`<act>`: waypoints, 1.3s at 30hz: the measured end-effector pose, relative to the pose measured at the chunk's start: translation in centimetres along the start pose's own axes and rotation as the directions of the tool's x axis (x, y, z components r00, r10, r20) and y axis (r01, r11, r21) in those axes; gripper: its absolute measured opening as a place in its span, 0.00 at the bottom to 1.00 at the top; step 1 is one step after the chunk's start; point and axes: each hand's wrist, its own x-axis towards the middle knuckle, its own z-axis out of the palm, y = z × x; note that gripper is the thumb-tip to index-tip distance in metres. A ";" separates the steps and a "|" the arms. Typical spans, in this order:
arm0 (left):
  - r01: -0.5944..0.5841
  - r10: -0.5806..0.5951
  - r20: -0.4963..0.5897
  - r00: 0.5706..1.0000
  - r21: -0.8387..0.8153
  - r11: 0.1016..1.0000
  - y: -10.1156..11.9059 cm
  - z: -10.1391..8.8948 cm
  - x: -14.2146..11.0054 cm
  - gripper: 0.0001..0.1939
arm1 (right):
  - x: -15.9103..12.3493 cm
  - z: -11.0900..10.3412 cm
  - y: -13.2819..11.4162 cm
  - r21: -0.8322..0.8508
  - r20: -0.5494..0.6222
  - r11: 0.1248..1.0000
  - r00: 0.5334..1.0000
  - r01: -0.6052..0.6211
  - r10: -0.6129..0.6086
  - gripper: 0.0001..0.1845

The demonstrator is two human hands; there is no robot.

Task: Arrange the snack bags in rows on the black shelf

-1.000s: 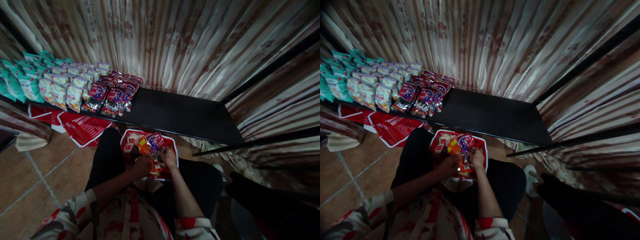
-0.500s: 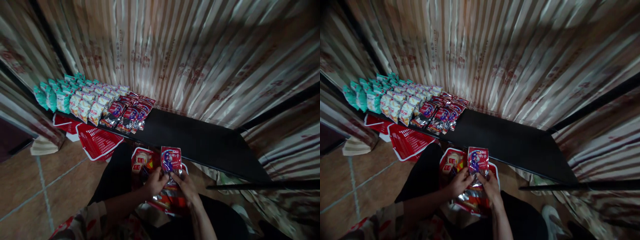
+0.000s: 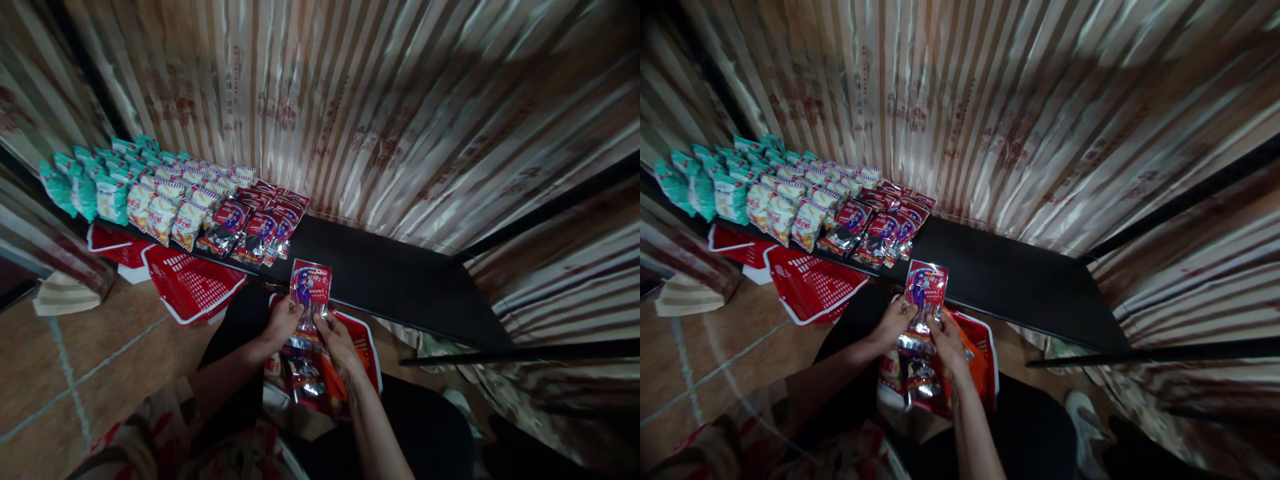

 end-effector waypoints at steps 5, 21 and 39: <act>-0.008 0.010 0.021 1.000 -0.082 0.997 1.2 -1.7 0.3 0.08 | 0.4 1.7 -0.5 0.055 0.017 0.997 0.998 -0.056 0.055 0.22; -0.120 0.153 -0.061 0.986 0.365 0.923 4.8 -7.8 5.6 0.06 | 4.9 8.0 -3.2 0.009 -0.039 1.000 0.999 0.015 -0.015 0.25; -0.170 0.371 -0.221 0.902 0.608 0.776 4.4 -12.9 9.3 0.27 | 11.5 13.9 -2.0 -0.328 -0.110 0.932 0.974 0.152 -0.197 0.19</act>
